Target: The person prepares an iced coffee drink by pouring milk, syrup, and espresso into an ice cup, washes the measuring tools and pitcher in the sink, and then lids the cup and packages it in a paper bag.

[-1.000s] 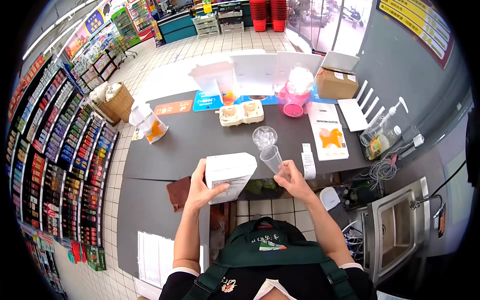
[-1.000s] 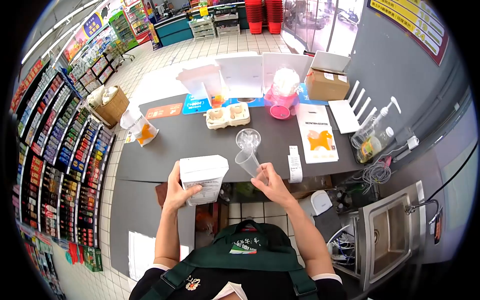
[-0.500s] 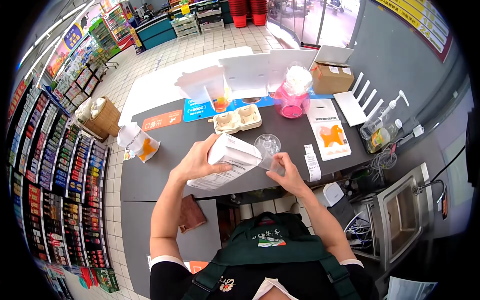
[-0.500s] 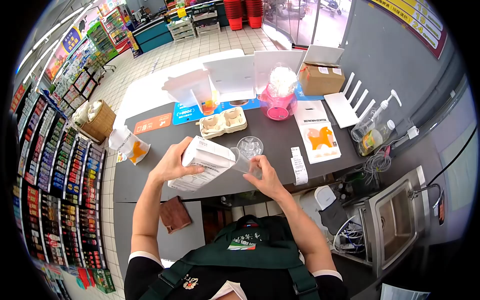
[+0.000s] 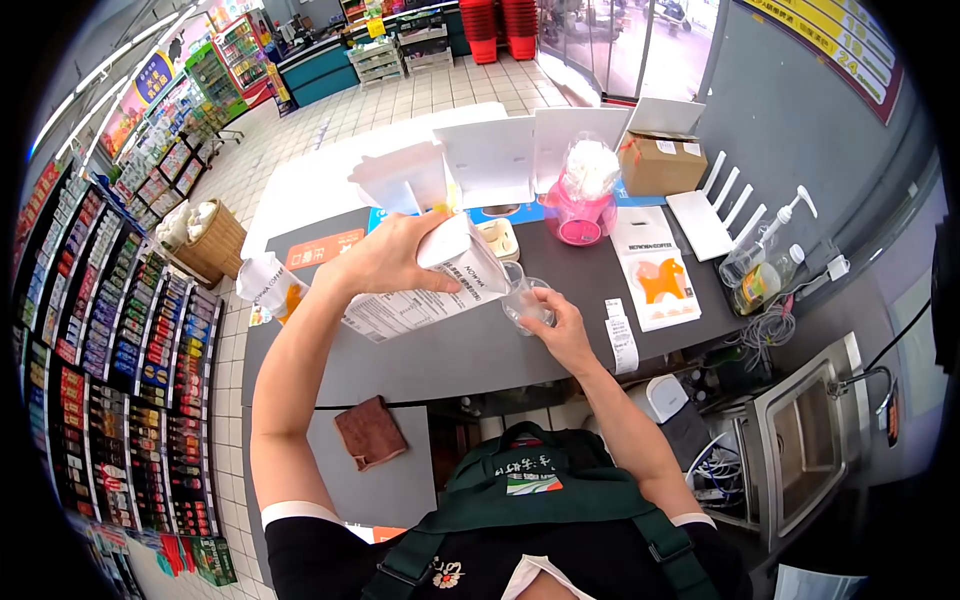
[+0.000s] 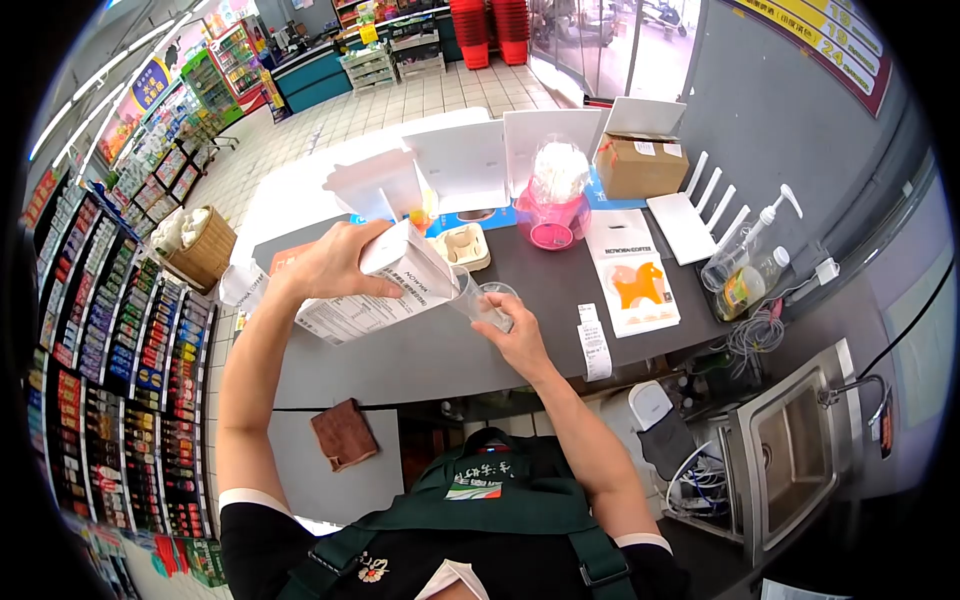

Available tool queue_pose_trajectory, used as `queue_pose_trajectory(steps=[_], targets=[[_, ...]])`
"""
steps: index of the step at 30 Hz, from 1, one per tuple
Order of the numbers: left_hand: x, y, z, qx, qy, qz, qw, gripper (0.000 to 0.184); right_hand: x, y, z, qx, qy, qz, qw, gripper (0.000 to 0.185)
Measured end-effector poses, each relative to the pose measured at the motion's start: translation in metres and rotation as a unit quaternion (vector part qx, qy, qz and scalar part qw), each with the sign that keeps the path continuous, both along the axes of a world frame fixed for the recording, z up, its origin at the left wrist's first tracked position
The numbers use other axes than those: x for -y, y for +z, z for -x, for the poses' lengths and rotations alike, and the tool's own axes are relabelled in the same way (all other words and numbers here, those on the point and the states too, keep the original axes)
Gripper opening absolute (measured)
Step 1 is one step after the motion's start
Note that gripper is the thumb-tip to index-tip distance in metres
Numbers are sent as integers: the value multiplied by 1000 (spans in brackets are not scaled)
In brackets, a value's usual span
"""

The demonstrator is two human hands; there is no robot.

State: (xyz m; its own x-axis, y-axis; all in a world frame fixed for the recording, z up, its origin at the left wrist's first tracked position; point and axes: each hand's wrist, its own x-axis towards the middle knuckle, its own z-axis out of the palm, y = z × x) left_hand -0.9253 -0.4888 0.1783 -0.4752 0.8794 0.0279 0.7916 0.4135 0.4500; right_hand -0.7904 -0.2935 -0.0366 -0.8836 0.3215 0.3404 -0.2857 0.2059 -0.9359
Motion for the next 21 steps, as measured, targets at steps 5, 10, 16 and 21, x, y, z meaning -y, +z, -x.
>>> queue_pose_trajectory(steps=[5, 10, 16, 21], targets=[[-15, 12, 3, -23, 2, 60, 998, 72, -4, 6, 5, 17, 37, 44, 998, 38], [-30, 20, 5, -60, -22, 84, 994, 73, -11, 6, 12, 10, 57, 49, 997, 37], [-48, 28, 4, -68, -11, 126, 990, 69, -17, -1, 18, 6, 68, 76, 995, 37], [-56, 27, 2, -108, -40, 111, 987, 58, -19, -1, 17, 13, 91, 111, 990, 36]])
